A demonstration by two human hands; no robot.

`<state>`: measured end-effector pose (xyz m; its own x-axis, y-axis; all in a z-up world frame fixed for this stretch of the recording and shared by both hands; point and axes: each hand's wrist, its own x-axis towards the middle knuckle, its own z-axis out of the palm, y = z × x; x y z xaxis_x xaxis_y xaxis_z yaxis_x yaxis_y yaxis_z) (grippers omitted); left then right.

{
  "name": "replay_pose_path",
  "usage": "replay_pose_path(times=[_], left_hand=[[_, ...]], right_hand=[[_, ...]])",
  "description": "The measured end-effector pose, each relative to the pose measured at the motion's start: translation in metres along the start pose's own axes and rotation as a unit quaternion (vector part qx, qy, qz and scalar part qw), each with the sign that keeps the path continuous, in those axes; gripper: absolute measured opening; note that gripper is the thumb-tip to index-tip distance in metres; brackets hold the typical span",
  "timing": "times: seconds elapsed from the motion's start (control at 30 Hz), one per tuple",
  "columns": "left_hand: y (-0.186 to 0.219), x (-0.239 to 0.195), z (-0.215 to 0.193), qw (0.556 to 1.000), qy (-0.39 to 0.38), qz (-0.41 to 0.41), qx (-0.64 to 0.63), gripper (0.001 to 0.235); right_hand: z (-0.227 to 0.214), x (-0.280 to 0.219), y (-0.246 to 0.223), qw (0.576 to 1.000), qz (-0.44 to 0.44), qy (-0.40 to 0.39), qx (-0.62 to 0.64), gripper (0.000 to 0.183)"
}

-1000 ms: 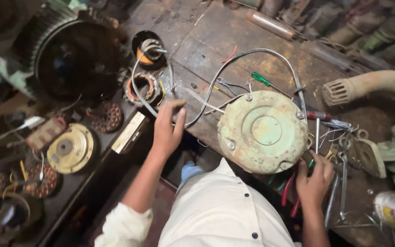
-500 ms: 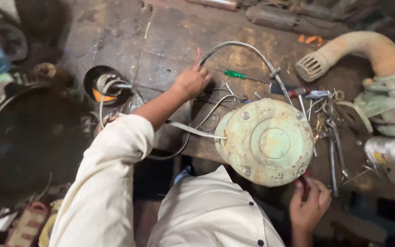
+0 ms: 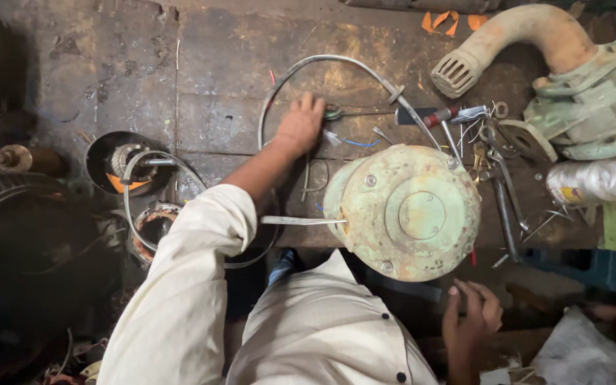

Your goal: The person uses a wrench to tighten bolts on a circular metal motor housing. They then use a hammer to tap the wrench and the housing, likely to loosen or seat the bolts. The person continues to adjust the bolts and reposition the housing on the workbench.

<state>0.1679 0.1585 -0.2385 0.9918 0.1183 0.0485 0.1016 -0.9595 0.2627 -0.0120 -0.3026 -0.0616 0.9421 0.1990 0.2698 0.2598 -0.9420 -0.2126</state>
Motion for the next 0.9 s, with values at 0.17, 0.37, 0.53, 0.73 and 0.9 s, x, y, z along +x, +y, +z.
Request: replay_pose_path(times=[0.17, 0.37, 0.53, 0.73, 0.9], left_hand=[[-0.060, -0.004, 0.003, 0.995, -0.063, -0.074, 0.020, 0.034], [-0.102, -0.032, 0.004, 0.992, -0.015, -0.125, 0.002, 0.039], [-0.116, -0.056, -0.038, 0.997, 0.058, -0.041, 0.026, 0.022], [-0.097, -0.094, -0.192, 0.986, 0.154, -0.054, 0.029, 0.016], [-0.007, -0.135, -0.335, 0.966, 0.256, -0.032, 0.004, 0.024]], right_hand=[[-0.007, -0.001, -0.001, 1.000, 0.001, -0.018, 0.014, 0.019], [0.005, 0.007, 0.008, 1.000, -0.009, -0.018, 0.004, 0.018], [0.007, 0.007, 0.015, 0.999, -0.029, -0.012, 0.019, 0.019], [-0.004, 0.024, 0.012, 0.999, -0.050, -0.001, 0.021, 0.019], [-0.034, 0.054, -0.007, 0.991, -0.083, 0.041, 0.101, 0.022]])
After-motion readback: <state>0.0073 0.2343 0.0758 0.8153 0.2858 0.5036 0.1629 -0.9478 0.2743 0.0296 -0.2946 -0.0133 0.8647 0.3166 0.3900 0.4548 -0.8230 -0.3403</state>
